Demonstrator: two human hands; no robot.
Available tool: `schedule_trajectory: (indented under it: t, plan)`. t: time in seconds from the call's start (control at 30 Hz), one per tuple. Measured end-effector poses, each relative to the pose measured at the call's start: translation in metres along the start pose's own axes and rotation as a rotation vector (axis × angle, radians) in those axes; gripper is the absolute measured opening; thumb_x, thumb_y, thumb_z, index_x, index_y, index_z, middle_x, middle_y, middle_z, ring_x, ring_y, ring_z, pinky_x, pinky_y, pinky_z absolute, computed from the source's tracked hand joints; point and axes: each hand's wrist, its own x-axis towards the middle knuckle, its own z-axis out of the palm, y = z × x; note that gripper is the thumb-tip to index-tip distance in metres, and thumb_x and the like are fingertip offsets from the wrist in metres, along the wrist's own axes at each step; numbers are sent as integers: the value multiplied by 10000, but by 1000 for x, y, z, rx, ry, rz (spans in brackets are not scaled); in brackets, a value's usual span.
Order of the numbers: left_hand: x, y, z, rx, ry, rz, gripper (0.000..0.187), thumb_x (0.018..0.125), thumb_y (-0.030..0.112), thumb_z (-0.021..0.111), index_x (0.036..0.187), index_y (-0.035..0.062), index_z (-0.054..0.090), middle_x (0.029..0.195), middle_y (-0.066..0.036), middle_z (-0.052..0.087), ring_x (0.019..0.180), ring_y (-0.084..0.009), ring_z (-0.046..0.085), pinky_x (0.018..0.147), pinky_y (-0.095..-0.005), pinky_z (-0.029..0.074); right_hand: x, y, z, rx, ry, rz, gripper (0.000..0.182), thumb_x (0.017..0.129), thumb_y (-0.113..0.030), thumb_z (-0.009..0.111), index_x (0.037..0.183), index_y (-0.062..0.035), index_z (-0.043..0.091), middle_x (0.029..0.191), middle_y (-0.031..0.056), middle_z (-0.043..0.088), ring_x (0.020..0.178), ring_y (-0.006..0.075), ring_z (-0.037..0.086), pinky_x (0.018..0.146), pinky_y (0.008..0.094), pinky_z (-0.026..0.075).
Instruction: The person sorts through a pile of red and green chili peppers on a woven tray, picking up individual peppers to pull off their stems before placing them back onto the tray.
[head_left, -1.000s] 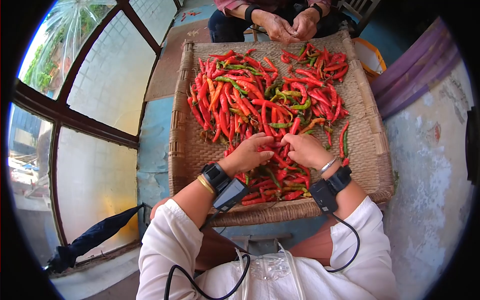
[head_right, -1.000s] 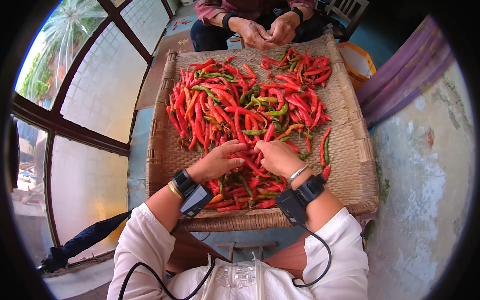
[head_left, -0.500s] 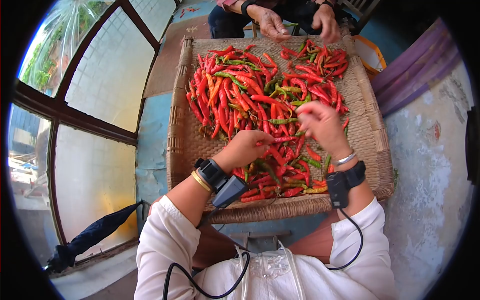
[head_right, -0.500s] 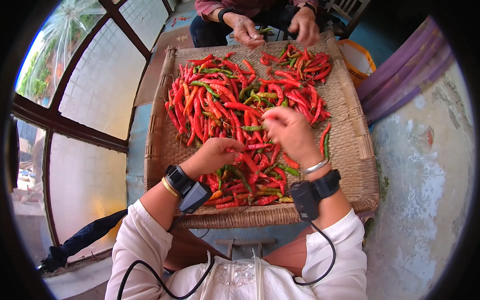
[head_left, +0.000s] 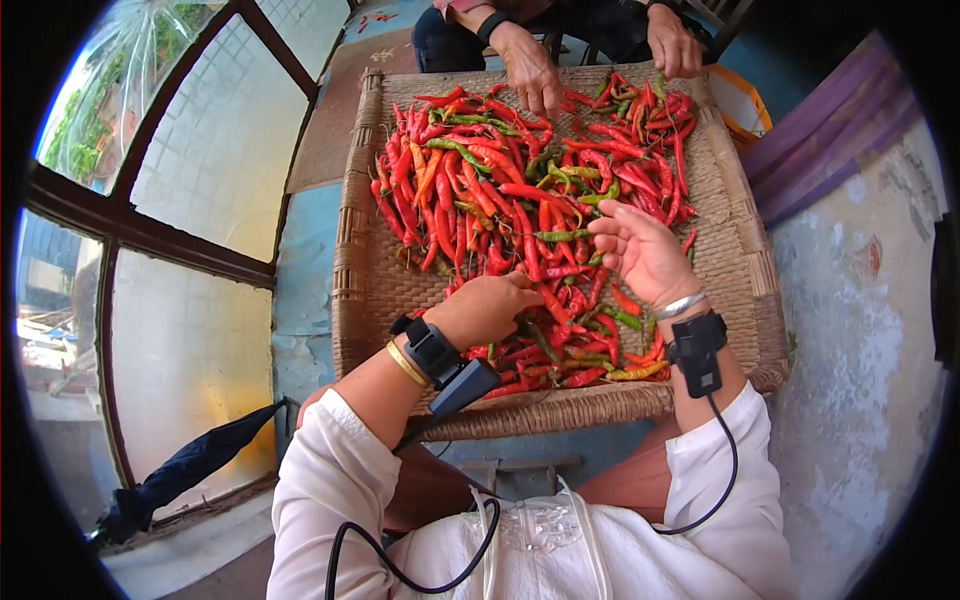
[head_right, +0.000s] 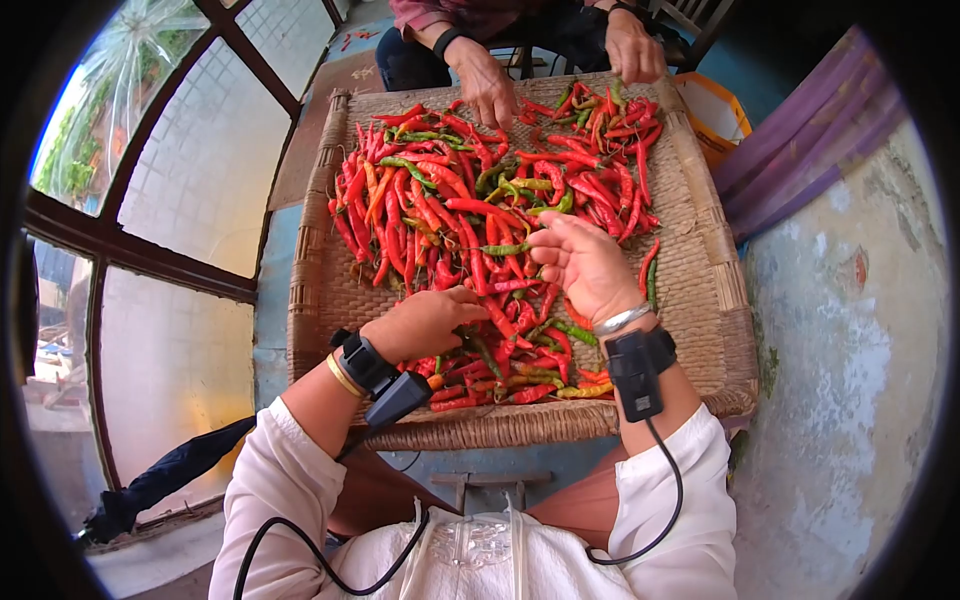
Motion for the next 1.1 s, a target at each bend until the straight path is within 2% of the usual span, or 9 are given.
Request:
schedule_trajectory:
  t: [0.17, 0.33, 0.4, 0.57, 0.67, 0.73, 0.87, 1.0, 1.1]
  plan:
    - [3, 7, -10, 92, -139, -43, 315, 678, 94, 611, 991, 73, 578, 999, -91, 561, 853, -303, 559, 733, -390, 457, -26, -1, 20, -340, -93, -22, 245, 861, -154, 498, 1057, -10, 521, 821, 54, 607, 656, 77, 572, 523, 188, 446]
    - [4, 8, -8, -150, 243, 67, 200, 714, 160, 626, 883, 57, 601, 797, -118, 604, 761, -299, 584, 672, -384, 459, -56, 8, 28, -700, -122, -88, 240, 816, -112, 554, 1018, 17, 554, 753, 38, 594, 625, 70, 535, 548, 207, 442]
    - [3, 18, -16, -231, 202, 21, 193, 717, 157, 626, 874, 48, 596, 778, -130, 606, 738, -301, 588, 650, -373, 461, -53, 25, 20, -929, -212, -270, 273, 777, -112, 602, 1015, 14, 552, 683, 35, 586, 610, 82, 533, 565, 239, 446]
    - [4, 34, -12, -409, 188, -72, 168, 708, 107, 630, 845, 20, 582, 725, -149, 601, 683, -269, 603, 606, -326, 464, -49, 27, 34, -1073, -222, -337, 291, 706, -142, 659, 952, -18, 564, 661, 99, 593, 586, 187, 573, 547, 302, 446]
    - [5, 38, -2, -487, 254, -117, 192, 708, 54, 639, 875, 13, 553, 726, -121, 609, 663, -196, 606, 591, -291, 464, -39, 33, 32, -1071, -167, -372, 251, 705, -132, 652, 912, -17, 570, 640, 99, 585, 562, 187, 568, 540, 302, 447]
    - [8, 37, 1, -769, 305, -84, 238, 738, 4, 632, 926, 23, 488, 736, -25, 594, 650, -55, 550, 551, -213, 450, -35, 32, 29, -1032, -106, -410, 184, 708, -115, 636, 846, -8, 580, 618, 92, 581, 530, 175, 560, 532, 296, 447]
    - [6, 30, -8, -629, 220, -120, 241, 752, 21, 635, 940, 32, 485, 768, -24, 593, 687, -38, 554, 574, -188, 445, -30, 17, 17, -888, -96, -250, 102, 763, -105, 570, 765, -4, 587, 607, 45, 576, 512, 87, 538, 477, 247, 436]
    - [4, 17, -10, -101, 225, -5, 265, 722, 84, 642, 965, 50, 542, 870, -70, 604, 746, -209, 601, 641, -294, 484, -24, -7, 4, -781, 91, -260, 108, 808, -121, 547, 823, -19, 580, 662, 16, 576, 524, 77, 539, 479, 218, 437]
    - [6, 5, 0, -27, 224, 91, 350, 708, 110, 637, 1041, 70, 536, 1035, -95, 553, 811, -301, 580, 685, -361, 487, -18, -9, -5, -391, 161, -218, 135, 832, -142, 532, 906, -33, 561, 717, 24, 586, 570, 93, 558, 495, 214, 446]
